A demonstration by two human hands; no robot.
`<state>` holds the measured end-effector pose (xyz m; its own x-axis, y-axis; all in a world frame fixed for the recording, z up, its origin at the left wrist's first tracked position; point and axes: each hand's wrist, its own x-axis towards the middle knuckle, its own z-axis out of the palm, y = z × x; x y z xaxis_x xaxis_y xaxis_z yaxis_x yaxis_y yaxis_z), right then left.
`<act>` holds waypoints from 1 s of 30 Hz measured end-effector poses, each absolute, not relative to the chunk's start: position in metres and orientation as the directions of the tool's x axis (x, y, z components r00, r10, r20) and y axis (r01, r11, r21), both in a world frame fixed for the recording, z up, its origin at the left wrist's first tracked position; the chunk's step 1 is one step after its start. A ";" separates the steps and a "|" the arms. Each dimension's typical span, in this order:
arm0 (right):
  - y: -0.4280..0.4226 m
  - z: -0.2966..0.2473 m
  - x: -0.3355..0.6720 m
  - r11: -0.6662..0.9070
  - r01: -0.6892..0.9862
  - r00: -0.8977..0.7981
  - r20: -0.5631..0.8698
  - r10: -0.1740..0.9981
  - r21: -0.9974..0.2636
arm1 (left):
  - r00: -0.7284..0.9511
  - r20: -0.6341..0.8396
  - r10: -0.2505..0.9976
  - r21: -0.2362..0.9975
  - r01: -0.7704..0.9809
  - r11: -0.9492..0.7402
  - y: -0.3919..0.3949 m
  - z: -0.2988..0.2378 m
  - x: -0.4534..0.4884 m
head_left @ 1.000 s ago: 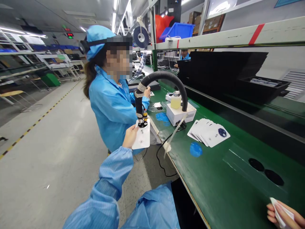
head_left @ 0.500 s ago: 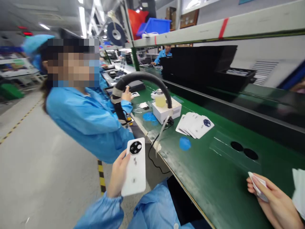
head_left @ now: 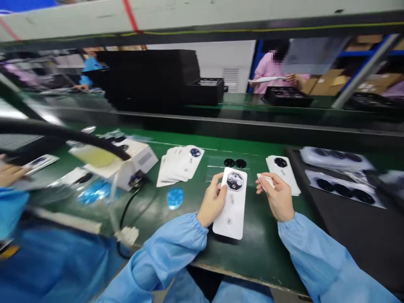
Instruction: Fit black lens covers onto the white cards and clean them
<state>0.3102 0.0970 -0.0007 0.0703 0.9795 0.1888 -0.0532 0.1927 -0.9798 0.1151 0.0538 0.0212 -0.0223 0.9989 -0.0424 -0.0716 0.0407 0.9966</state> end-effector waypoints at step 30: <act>0.051 0.034 0.280 0.521 0.560 -0.187 0.515 0.837 -0.644 | 0.072 -0.025 0.997 0.996 0.082 0.019 0.042 0.011 0.118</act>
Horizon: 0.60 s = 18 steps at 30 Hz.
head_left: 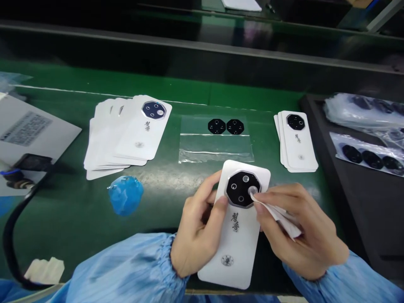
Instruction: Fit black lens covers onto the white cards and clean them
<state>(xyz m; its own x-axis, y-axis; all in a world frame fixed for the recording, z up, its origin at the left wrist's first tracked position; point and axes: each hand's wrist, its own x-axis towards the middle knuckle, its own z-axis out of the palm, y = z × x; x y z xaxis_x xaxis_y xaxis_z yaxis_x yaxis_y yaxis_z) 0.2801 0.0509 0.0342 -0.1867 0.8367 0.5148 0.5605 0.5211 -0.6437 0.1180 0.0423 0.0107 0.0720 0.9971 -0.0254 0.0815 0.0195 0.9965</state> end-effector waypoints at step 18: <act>0.045 0.015 0.286 0.635 0.717 -0.408 0.566 0.716 -0.286 | 0.178 0.119 0.977 0.961 0.225 -0.159 0.034 0.009 0.120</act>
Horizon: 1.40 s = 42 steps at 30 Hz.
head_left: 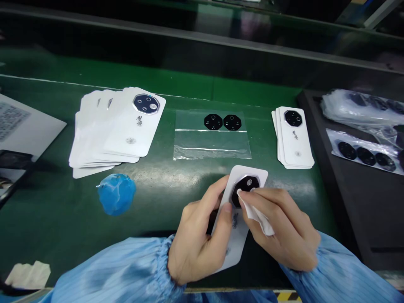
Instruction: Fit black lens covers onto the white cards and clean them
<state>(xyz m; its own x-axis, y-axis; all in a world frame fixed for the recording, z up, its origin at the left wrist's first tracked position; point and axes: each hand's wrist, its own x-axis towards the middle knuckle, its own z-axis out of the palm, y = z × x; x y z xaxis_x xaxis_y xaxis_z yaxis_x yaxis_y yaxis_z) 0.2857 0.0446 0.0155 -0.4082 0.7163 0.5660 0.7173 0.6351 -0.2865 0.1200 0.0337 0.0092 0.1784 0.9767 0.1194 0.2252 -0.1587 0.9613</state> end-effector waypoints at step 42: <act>0.055 0.040 0.287 0.507 0.484 -0.201 0.474 0.857 -0.713 | 0.067 -0.014 0.998 0.999 -0.032 0.016 0.043 0.016 0.115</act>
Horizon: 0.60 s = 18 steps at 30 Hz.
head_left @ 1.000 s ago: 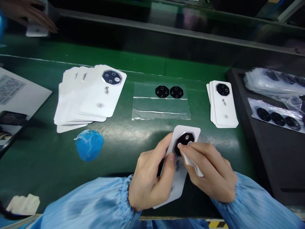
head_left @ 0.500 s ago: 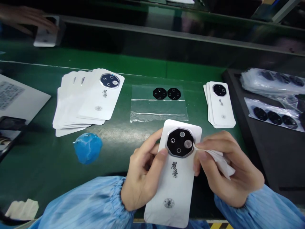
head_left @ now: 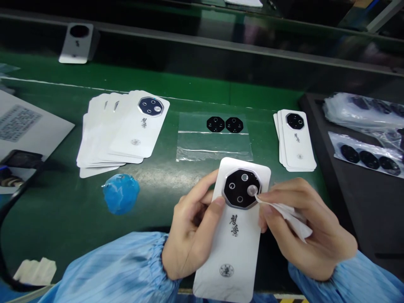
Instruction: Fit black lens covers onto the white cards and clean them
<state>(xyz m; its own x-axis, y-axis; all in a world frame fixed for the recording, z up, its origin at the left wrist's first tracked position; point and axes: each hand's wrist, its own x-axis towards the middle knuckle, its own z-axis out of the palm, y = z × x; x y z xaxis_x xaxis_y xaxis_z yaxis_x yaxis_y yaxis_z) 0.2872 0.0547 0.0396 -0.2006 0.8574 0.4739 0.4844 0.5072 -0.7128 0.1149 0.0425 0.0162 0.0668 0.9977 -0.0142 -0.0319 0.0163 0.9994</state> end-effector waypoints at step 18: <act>0.046 0.018 0.296 0.745 0.646 -0.579 0.530 0.619 -0.165 | 0.068 0.102 0.992 0.986 0.122 -0.110 0.040 0.014 0.116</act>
